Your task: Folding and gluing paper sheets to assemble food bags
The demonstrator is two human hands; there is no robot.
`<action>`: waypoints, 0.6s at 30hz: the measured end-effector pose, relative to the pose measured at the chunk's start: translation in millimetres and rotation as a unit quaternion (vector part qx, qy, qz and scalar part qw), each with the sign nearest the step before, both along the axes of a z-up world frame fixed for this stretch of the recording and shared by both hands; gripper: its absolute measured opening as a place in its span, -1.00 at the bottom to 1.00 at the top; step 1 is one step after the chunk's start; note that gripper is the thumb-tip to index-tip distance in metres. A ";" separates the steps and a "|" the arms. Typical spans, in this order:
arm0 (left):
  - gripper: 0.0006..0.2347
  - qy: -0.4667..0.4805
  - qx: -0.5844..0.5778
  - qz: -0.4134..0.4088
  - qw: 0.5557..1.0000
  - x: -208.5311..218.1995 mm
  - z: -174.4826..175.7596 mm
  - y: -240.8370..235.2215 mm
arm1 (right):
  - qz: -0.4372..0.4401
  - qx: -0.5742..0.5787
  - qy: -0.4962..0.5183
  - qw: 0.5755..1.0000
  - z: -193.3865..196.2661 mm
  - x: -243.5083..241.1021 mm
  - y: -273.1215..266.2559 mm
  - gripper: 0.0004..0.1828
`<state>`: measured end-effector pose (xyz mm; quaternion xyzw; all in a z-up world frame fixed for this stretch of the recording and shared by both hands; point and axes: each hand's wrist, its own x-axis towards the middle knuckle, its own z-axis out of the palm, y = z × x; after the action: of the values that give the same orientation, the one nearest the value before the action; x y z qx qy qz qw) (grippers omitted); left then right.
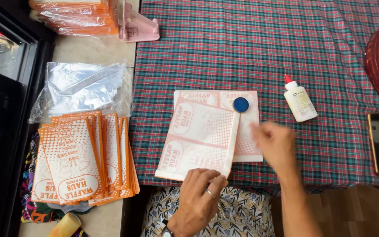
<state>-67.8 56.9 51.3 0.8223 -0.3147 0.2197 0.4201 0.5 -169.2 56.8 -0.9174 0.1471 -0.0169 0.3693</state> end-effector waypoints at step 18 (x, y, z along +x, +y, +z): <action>-0.63 0.169 -0.087 -0.088 0.978 57.0 9.2 10.1 | 0.170 0.142 -0.048 0.974 -27.4 -70.7 17.3 -0.72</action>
<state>-10.8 67.0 60.5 0.7773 -0.2896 0.0664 0.5546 -70.1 -152.0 29.4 -0.8652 -0.0275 0.0234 0.5001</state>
